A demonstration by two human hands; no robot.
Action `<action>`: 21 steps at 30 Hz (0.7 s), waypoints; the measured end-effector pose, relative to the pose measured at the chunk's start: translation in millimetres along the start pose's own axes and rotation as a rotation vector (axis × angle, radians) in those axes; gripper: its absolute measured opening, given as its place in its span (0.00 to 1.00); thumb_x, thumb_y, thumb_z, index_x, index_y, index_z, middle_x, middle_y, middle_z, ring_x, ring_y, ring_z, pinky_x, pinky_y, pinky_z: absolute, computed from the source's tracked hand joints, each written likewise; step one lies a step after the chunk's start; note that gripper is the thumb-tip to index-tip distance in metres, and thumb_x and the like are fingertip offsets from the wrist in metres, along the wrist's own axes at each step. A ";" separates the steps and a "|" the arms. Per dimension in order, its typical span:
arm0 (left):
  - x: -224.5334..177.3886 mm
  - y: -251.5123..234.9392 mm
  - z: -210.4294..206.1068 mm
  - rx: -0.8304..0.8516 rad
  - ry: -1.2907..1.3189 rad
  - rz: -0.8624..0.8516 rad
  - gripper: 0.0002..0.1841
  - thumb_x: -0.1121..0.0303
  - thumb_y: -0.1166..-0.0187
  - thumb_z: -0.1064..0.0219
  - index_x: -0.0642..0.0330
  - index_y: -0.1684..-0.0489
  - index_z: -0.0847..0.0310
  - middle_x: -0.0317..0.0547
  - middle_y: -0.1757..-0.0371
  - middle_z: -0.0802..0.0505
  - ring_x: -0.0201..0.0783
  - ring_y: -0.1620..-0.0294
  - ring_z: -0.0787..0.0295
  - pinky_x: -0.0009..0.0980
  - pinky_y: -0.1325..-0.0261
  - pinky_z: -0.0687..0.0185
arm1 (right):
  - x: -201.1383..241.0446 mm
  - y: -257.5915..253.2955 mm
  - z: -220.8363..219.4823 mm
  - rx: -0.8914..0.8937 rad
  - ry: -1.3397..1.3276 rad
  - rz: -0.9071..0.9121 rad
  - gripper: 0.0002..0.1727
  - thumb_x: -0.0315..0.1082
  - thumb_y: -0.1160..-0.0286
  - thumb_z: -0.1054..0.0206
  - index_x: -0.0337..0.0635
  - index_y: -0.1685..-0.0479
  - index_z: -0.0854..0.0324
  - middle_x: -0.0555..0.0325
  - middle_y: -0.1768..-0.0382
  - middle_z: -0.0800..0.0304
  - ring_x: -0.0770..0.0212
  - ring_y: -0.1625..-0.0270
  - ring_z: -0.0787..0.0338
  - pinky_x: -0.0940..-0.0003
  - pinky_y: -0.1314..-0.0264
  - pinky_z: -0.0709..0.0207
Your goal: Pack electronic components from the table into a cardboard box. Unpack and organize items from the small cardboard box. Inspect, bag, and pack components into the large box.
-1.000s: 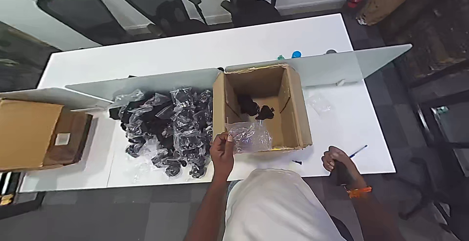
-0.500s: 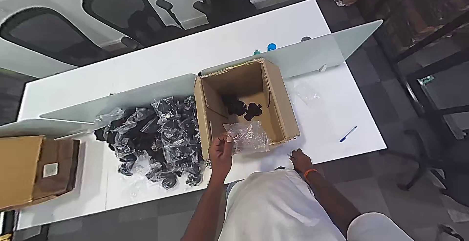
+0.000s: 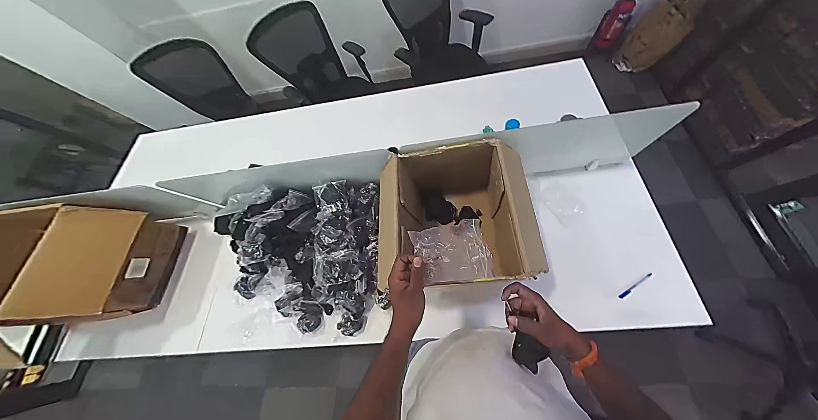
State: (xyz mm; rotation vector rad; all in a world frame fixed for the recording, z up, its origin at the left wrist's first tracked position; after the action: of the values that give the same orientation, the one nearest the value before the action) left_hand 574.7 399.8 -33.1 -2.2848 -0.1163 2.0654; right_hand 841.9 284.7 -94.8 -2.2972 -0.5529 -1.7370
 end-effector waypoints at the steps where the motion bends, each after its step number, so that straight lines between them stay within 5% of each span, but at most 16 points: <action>1: -5.3 -0.3 0.7 -0.021 0.016 -0.047 0.05 0.70 0.11 0.45 0.60 0.56 0.26 0.36 0.65 0.10 0.28 0.67 0.13 0.26 0.61 0.15 | 13.9 -7.5 -11.3 -0.001 -0.035 0.044 0.21 0.33 0.21 0.34 0.47 0.31 0.30 0.62 0.69 0.15 0.68 0.67 0.13 0.69 0.59 0.16; 4: -21.6 -0.7 -0.5 -0.083 0.087 -0.152 0.06 0.62 0.10 0.41 0.54 0.53 0.25 0.29 0.67 0.12 0.24 0.68 0.14 0.24 0.60 0.14 | 38.0 -29.9 -32.5 -0.071 -0.193 0.142 0.06 0.33 0.17 0.40 0.50 0.47 0.21 0.60 0.65 0.16 0.66 0.65 0.16 0.70 0.60 0.18; 6: -25.9 -0.4 0.7 -0.118 0.122 -0.185 0.09 0.59 0.10 0.42 0.54 0.50 0.25 0.31 0.64 0.11 0.27 0.63 0.11 0.29 0.55 0.10 | 42.1 -45.8 -37.6 -0.128 -0.295 0.153 0.07 0.34 0.17 0.40 0.51 0.61 0.17 0.61 0.64 0.16 0.67 0.66 0.16 0.71 0.64 0.18; 12: -26.0 2.1 3.9 -0.203 0.179 -0.236 0.09 0.57 0.10 0.42 0.52 0.49 0.25 0.30 0.62 0.10 0.26 0.62 0.10 0.29 0.54 0.09 | 50.6 -85.5 -41.9 -0.285 -0.152 0.043 0.14 0.39 0.17 0.35 0.42 0.42 0.12 0.62 0.66 0.13 0.69 0.66 0.15 0.71 0.59 0.17; 15: -17.9 3.9 3.8 -0.215 0.138 -0.238 0.09 0.57 0.10 0.41 0.51 0.51 0.24 0.26 0.64 0.11 0.22 0.63 0.12 0.23 0.56 0.12 | 60.8 -103.0 -45.6 -0.367 -0.065 0.064 0.14 0.46 0.25 0.27 0.45 0.51 0.12 0.65 0.67 0.10 0.71 0.66 0.13 0.74 0.59 0.17; 17: -4.0 5.1 3.6 -0.187 0.103 -0.212 0.10 0.58 0.10 0.41 0.53 0.53 0.24 0.26 0.66 0.12 0.21 0.65 0.14 0.22 0.58 0.14 | 67.6 -114.5 -45.1 -0.439 -0.041 0.062 0.12 0.43 0.21 0.30 0.43 0.55 0.11 0.62 0.68 0.09 0.69 0.67 0.12 0.71 0.61 0.15; 21: 20.3 3.1 9.8 -0.139 0.113 -0.106 0.11 0.75 0.18 0.39 0.68 0.41 0.28 0.43 0.54 0.10 0.32 0.56 0.09 0.31 0.50 0.10 | 74.4 -135.6 -27.0 -0.508 0.175 0.151 0.13 0.38 0.19 0.33 0.42 0.70 0.12 0.60 0.74 0.13 0.66 0.70 0.16 0.69 0.65 0.21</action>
State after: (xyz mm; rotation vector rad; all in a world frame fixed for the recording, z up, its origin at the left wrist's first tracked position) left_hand 567.0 398.7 -54.5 -2.4097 -0.3786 1.9294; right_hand 779.4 410.1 -23.8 -2.3719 0.1112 -2.1618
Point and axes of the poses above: each hand's wrist, its own y-axis away from the middle knuckle, its own z-axis out of the back of the hand, x = y × z, the point moved 4 cm from there along -y, towards the middle knuckle
